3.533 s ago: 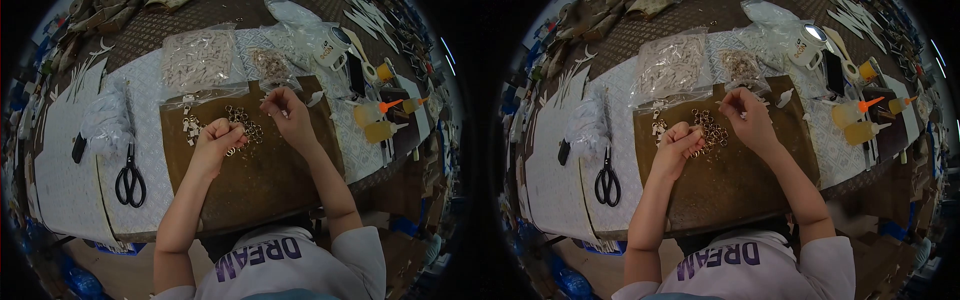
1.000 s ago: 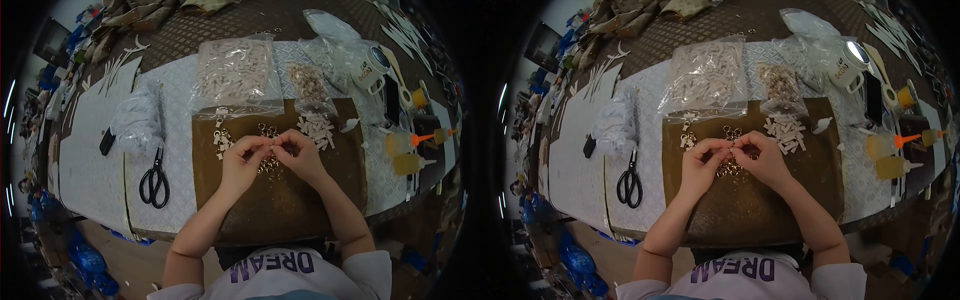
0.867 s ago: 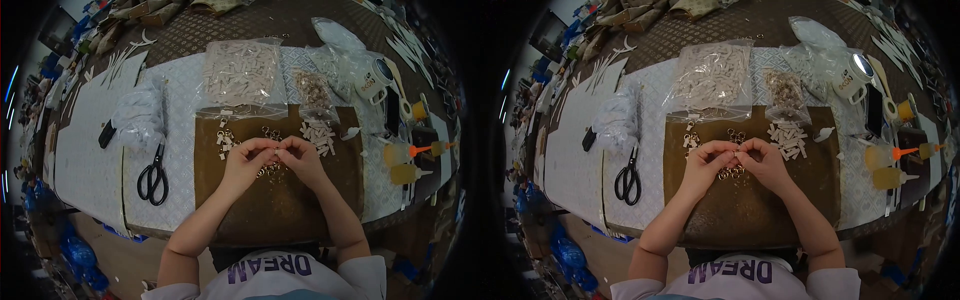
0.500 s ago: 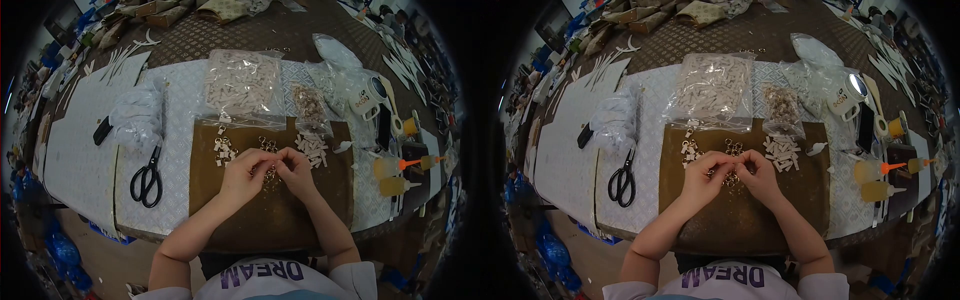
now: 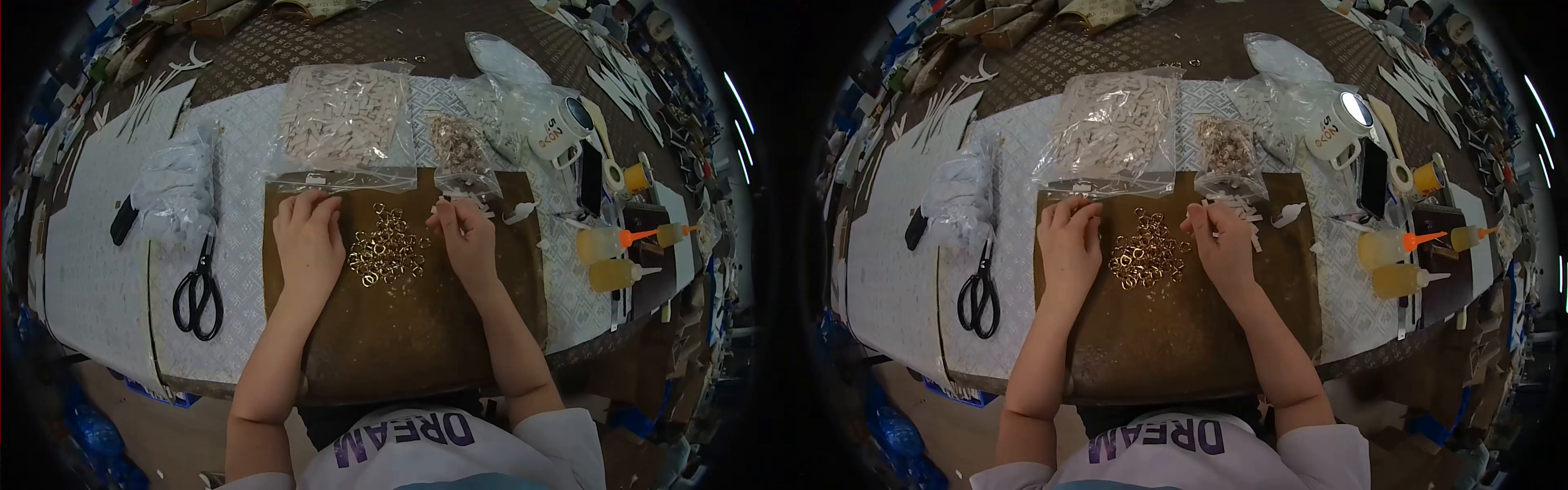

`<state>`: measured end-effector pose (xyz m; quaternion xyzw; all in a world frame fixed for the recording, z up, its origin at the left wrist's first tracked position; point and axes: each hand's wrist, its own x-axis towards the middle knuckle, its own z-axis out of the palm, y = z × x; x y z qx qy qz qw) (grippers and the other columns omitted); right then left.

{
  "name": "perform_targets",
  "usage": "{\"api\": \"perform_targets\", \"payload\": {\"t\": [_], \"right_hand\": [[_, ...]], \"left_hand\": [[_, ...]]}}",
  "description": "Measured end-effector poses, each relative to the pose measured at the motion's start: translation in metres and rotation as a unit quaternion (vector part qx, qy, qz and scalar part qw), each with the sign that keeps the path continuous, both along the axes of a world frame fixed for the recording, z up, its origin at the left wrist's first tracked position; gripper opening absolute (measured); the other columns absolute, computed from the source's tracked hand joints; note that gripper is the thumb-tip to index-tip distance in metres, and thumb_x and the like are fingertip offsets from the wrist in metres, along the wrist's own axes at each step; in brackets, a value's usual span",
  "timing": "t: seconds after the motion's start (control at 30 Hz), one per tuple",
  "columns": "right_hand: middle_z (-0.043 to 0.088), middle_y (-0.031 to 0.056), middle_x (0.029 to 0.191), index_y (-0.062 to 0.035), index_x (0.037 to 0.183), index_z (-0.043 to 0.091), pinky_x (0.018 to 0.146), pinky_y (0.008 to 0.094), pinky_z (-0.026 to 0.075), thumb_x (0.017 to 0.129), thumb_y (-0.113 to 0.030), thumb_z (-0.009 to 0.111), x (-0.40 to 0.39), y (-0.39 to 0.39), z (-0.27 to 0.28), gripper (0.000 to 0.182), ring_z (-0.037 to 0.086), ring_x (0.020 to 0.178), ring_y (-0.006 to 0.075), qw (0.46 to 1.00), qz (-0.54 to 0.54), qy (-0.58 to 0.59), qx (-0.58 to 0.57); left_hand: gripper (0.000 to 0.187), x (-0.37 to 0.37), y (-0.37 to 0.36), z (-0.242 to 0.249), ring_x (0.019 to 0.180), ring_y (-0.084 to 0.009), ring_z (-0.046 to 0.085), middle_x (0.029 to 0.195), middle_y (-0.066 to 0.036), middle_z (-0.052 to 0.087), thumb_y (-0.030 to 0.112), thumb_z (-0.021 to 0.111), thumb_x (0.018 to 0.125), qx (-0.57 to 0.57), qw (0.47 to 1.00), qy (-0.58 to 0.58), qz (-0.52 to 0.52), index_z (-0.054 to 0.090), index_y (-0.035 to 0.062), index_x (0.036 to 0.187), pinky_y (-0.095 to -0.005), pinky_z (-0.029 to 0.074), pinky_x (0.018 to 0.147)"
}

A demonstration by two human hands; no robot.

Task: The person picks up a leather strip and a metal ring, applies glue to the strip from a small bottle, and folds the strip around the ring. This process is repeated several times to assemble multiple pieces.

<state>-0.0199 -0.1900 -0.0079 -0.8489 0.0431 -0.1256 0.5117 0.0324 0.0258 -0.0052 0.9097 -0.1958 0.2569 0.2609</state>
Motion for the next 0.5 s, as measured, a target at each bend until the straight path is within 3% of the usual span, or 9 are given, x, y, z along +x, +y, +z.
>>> {"api": "perform_targets", "payload": {"t": [0.13, 0.33, 0.43, 0.5], "right_hand": [[0.06, 0.0069, 0.087, 0.0009, 0.088, 0.062, 0.057, 0.023, 0.043, 0.087, -0.003, 0.053, 0.001, 0.021, 0.001, 0.011, 0.057, 0.069, 0.0116, 0.998, 0.017, -0.054, 0.001], [0.062, 0.0094, 0.095, 0.0015, 0.098, 0.061, 0.077, 0.0247, 0.049, 0.087, 0.005, 0.047, 0.0, 0.022, -0.007, 0.018, 0.062, 0.085, 0.0153, 0.994, 0.073, -0.072, 0.035], [0.063, 0.0103, 0.095, 0.002, 0.102, 0.06, 0.078, 0.0237, 0.049, 0.089, 0.005, 0.045, -0.003, 0.031, 0.003, 0.02, 0.062, 0.085, 0.0136, 0.978, 0.019, -0.017, 0.208], [0.063, 0.0095, 0.094, 0.0026, 0.103, 0.059, 0.078, 0.0247, 0.05, 0.089, 0.003, 0.046, -0.003, 0.031, 0.007, 0.019, 0.062, 0.086, 0.0141, 0.971, 0.027, 0.0, 0.236]], "left_hand": [[0.019, -0.003, -0.003, -0.004, 0.089, -0.0232, 0.053, 0.092, -0.004, 0.059, 0.0, 0.061, 0.07, -0.005, 0.994, 0.037, -0.104, 0.065, 0.005, 0.088, -0.0349, 0.042, 0.076], [0.015, -0.012, -0.004, -0.004, 0.086, -0.0231, 0.054, 0.087, -0.006, 0.059, 0.005, 0.064, 0.07, 0.016, 0.988, 0.087, -0.129, 0.067, 0.0043, 0.084, -0.0324, 0.045, 0.076], [0.013, -0.014, -0.006, -0.005, 0.086, -0.0247, 0.054, 0.085, -0.008, 0.059, 0.002, 0.062, 0.07, -0.002, 0.987, 0.102, -0.126, 0.066, 0.0028, 0.083, -0.033, 0.045, 0.076], [0.014, -0.015, -0.007, -0.006, 0.087, -0.0253, 0.055, 0.085, -0.008, 0.059, 0.001, 0.061, 0.071, -0.012, 0.986, 0.107, -0.129, 0.065, 0.0024, 0.084, -0.0339, 0.046, 0.076]]}}
